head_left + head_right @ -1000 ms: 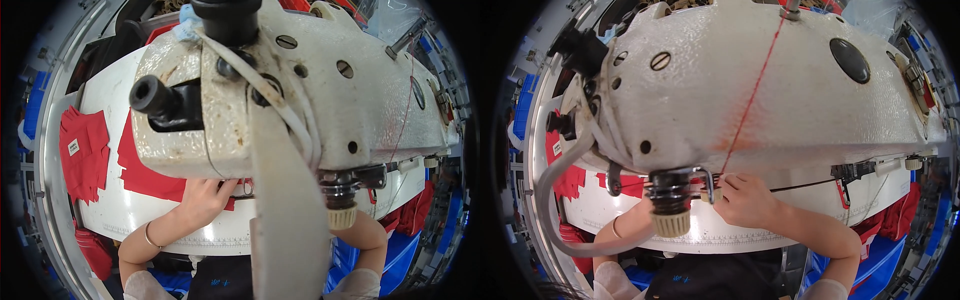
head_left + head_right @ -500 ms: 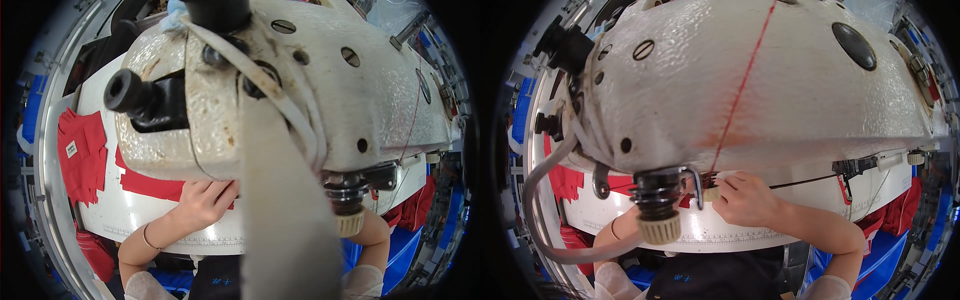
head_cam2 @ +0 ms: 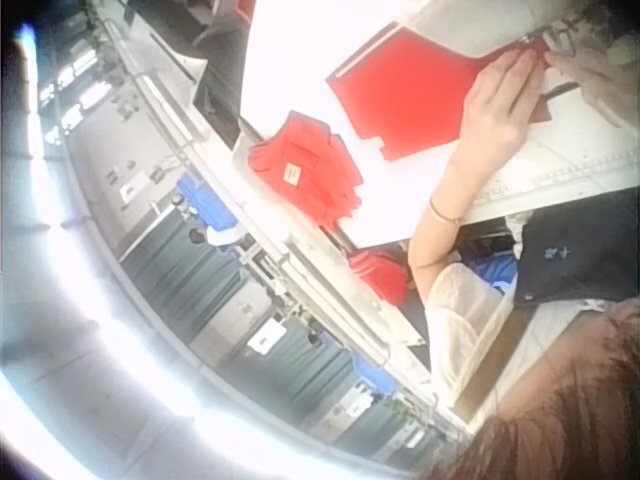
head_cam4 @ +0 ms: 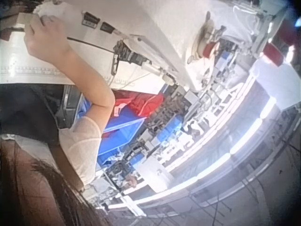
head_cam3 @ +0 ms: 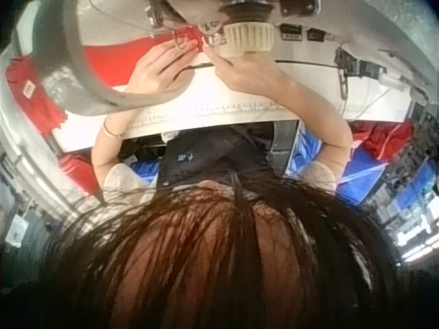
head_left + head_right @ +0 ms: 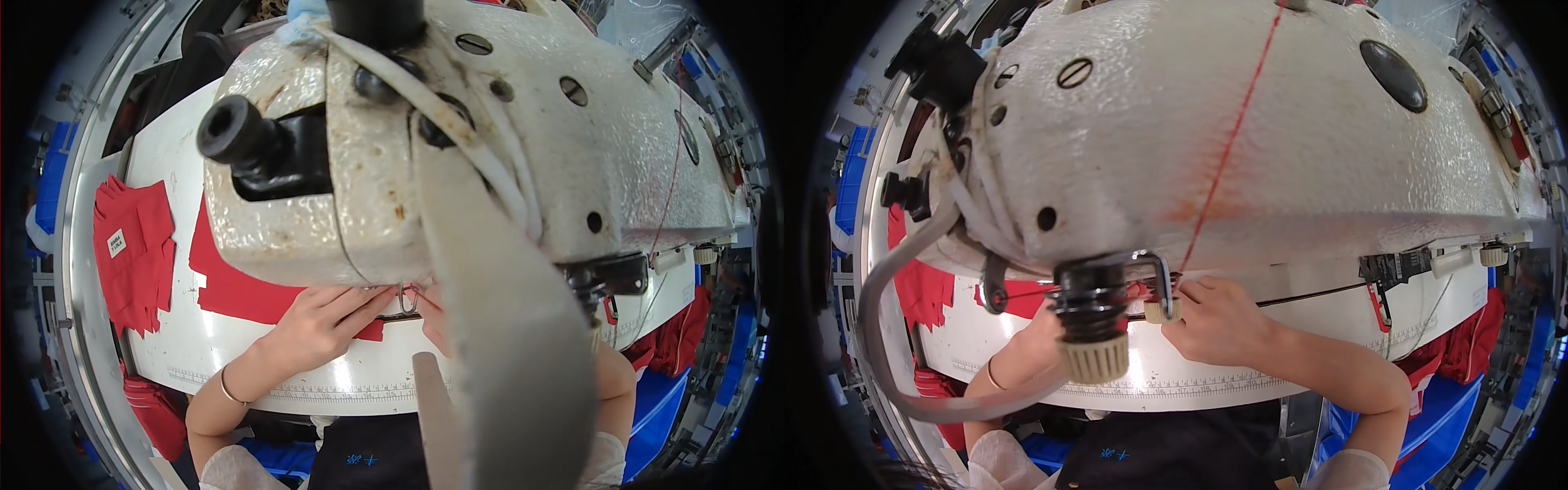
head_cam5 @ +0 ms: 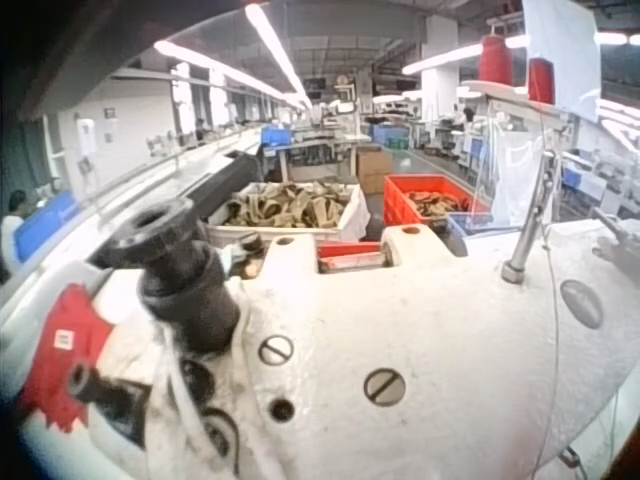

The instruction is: Sewing red fabric pieces using an industrial sewing machine in a garment factory.

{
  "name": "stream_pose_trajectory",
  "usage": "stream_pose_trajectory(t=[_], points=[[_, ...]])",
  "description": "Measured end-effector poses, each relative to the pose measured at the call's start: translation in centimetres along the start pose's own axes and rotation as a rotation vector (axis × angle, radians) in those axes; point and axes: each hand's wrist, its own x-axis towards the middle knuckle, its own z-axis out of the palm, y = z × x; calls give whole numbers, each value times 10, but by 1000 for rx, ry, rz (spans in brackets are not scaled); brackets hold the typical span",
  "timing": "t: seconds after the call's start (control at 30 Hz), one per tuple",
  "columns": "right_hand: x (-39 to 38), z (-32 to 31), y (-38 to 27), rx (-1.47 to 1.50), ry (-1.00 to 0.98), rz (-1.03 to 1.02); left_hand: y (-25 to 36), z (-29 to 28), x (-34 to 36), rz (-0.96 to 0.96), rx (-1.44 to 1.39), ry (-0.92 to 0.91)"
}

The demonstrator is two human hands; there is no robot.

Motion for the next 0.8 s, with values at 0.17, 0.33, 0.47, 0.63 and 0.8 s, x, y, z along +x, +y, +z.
stream_pose_trajectory(t=[0.17,0.33,0.47,0.63,0.8], points=[[7,14,10,-38,39,4,-5,-13,5,-6,58,-42],[-2,10,13,51,-90,370,-19,-16,19,10,202,-40],[-7,18,10,12,-178,496,-31,-11,27,-87,97,7],[0,8,11,-70,-6,238,-36,-12,22,-7,325,63],[6,1,12,-146,145,147,-30,-21,33,30,328,73]])
